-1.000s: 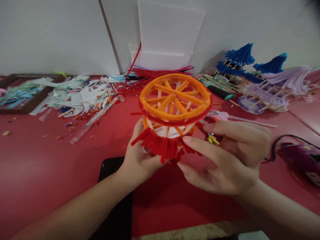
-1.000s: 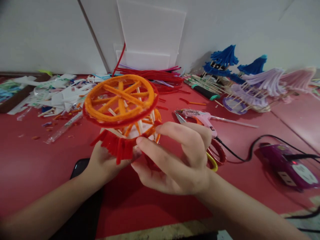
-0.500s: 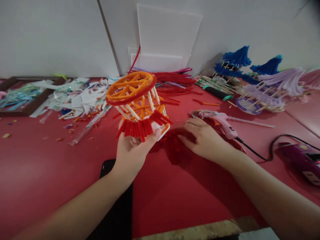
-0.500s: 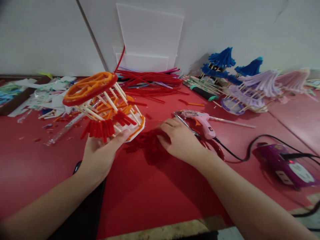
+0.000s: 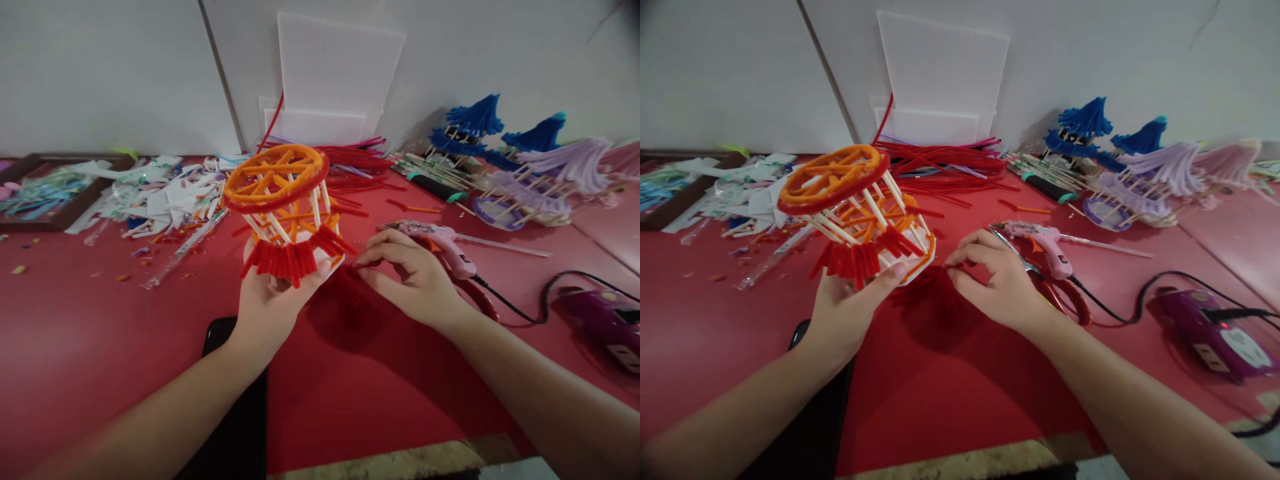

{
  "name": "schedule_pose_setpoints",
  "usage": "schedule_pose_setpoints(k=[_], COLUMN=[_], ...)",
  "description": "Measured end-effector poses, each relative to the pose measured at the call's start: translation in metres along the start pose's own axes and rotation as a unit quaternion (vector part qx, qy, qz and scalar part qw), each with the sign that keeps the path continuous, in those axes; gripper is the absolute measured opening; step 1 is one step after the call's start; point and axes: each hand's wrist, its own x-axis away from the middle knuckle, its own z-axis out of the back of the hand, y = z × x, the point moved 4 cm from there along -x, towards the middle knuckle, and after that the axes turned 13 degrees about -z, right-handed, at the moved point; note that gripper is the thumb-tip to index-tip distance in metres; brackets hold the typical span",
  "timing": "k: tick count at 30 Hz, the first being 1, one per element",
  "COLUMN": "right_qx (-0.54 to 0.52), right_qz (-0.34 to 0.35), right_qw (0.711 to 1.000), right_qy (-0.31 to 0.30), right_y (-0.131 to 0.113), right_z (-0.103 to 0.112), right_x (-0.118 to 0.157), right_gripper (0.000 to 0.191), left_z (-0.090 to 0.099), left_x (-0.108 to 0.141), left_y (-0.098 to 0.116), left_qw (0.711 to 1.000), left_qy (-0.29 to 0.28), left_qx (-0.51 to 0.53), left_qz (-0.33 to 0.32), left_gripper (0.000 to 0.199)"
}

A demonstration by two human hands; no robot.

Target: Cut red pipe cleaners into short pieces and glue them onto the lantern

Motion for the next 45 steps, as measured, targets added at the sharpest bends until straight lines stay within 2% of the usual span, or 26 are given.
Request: schedule_pose_setpoints(k=[2,4,7,10,12,16,18,22,28,31,33,37,39,41,43,45], right_qx=[-0.034,-0.009,0.071,0.099,0.077,-0.07,-0.09,0.024,0.05,0.008,-0.056,-0.23,-0.24,-0.185,-0.086,0.018], right_qz=[-0.028,-0.04,0.005,0.042,0.017,-0.108,-0.115,-0.033,-0.101,-0.099,-0.105,-0.142,-0.129,-0.096,-0.012,0.11], right_qw=[0.999,0.999,0.997,0.994,0.996,0.992,0.989,0.999,0.994,0.995,0.992,0.955,0.947,0.956,0.973,0.977], right_qy=[-0.014,-0.025,-0.009,0.031,0.033,0.017,0.018,0.031,0.006,0.019,0.04,0.122,0.17,0.208,0.216,0.18], right_y=[-0.003,-0.003,-0.001,-0.002,-0.001,0.007,0.008,-0.001,0.007,0.013,0.015,0.014,0.007,-0.004,-0.022,-0.042], right_z=[0.001,0.0,-0.004,-0.004,-0.002,0.0,0.0,0.0,-0.001,-0.001,0.001,0.009,0.015,0.021,0.026,0.026], right_x=[0.001,0.001,0.001,0.0,0.001,0.003,0.003,-0.001,-0.002,-0.003,-0.004,-0.002,0.003,0.01,0.019,0.028], right_gripper=[0.01,0.012,0.01,0.01,0.01,0.009,0.009,0.008,0.01,0.01,0.01,0.007,0.003,0.009,0.018,0.028], left_z=[-0.001,-0.001,-0.001,0.0,0.0,0.001,0.002,0.002,0.0,0.0,0.0,0.001,0.001,0.002,0.003,0.003], left_x=[0.0,0.0,0.0,-0.001,-0.001,0.0,0.001,0.001,0.001,0.001,0.001,0.002,0.002,0.004,0.006,0.007], left_y=[0.002,0.003,0.004,0.004,0.003,-0.001,-0.002,-0.002,0.0,0.0,-0.001,-0.004,-0.005,-0.007,-0.008,-0.008], left_qw=[1.0,1.0,1.0,1.0,1.0,0.999,0.999,0.999,0.999,0.999,0.999,0.999,0.999,0.999,0.999,0.999], left_qy=[0.002,0.007,0.007,0.012,0.008,-0.001,-0.003,-0.004,-0.009,-0.006,-0.004,-0.003,0.001,0.009,0.019,0.022], left_qx=[-0.004,-0.014,-0.026,-0.026,-0.021,-0.028,-0.038,-0.038,-0.028,-0.025,-0.029,-0.029,-0.02,-0.018,-0.019,0.001], left_qz=[0.006,0.01,0.006,0.008,0.014,0.025,0.023,0.031,0.042,0.039,0.032,0.024,0.027,0.029,0.028,0.026], left_gripper=[0.028,0.032,0.035,0.039,0.04,0.044,0.048,0.05,0.046,0.05,0.051,0.05,0.052,0.056,0.061,0.066])
